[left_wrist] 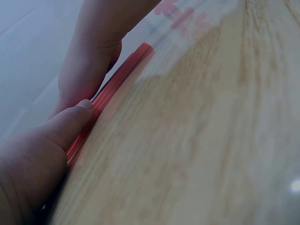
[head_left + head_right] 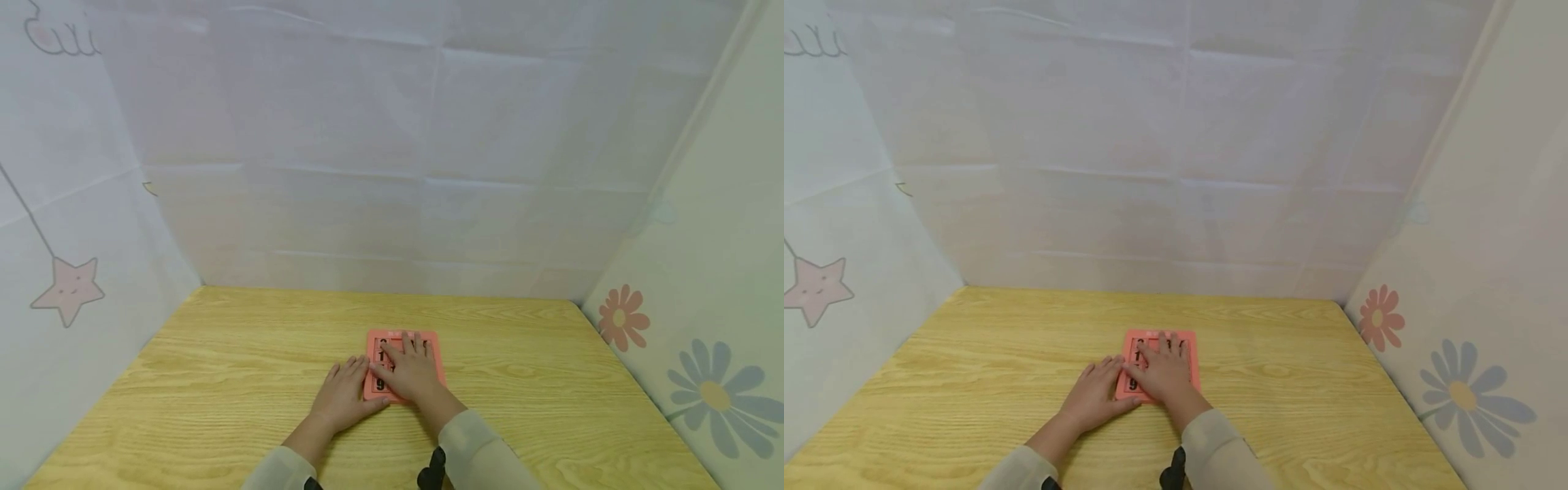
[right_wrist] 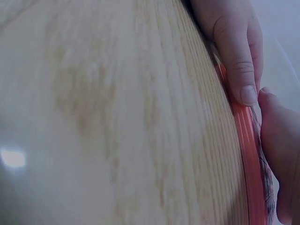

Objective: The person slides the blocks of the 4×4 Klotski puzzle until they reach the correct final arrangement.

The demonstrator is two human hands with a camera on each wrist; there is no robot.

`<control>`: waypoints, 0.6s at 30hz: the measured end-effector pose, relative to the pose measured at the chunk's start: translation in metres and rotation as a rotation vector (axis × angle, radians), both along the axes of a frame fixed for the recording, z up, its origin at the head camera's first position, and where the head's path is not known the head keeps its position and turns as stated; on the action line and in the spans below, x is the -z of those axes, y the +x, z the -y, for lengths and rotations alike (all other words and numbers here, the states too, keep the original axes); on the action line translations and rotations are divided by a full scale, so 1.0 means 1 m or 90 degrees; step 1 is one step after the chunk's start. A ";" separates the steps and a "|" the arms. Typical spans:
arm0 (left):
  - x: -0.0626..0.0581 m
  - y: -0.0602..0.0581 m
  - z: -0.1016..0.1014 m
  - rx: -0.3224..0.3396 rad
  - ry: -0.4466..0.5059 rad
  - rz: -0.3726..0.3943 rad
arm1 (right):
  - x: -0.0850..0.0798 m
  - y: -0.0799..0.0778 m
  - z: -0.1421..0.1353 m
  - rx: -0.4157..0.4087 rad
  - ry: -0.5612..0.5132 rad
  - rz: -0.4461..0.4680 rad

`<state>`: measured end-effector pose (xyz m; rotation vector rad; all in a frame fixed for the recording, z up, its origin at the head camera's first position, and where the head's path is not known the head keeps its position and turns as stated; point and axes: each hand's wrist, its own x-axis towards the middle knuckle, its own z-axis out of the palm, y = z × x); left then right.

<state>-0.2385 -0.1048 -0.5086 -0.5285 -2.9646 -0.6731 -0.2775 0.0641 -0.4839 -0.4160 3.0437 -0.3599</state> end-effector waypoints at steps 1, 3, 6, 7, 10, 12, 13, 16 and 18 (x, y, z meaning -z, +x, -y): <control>0.000 0.000 0.000 0.000 -0.001 0.000 | 0.001 0.000 -0.001 0.001 -0.002 0.000; 0.000 -0.001 0.000 -0.001 0.001 0.000 | 0.004 -0.002 -0.003 0.003 -0.007 -0.001; 0.001 -0.001 0.000 -0.003 0.001 0.003 | 0.008 -0.004 -0.006 0.006 -0.012 -0.003; 0.001 -0.001 0.000 -0.002 0.000 0.002 | 0.009 -0.005 -0.007 0.007 -0.014 -0.004; 0.001 -0.001 0.000 -0.004 0.000 0.002 | 0.011 -0.006 -0.009 0.012 -0.014 -0.006; 0.000 -0.001 0.000 -0.006 0.001 0.002 | 0.011 -0.007 -0.010 0.014 -0.011 -0.005; 0.000 0.000 0.000 -0.007 0.002 0.002 | 0.011 -0.007 -0.010 0.014 -0.010 -0.007; -0.001 0.000 0.000 -0.008 0.004 0.004 | 0.010 -0.006 -0.011 0.015 -0.003 -0.006; -0.001 0.000 0.000 -0.009 0.006 0.004 | 0.010 -0.006 -0.013 0.015 -0.001 -0.009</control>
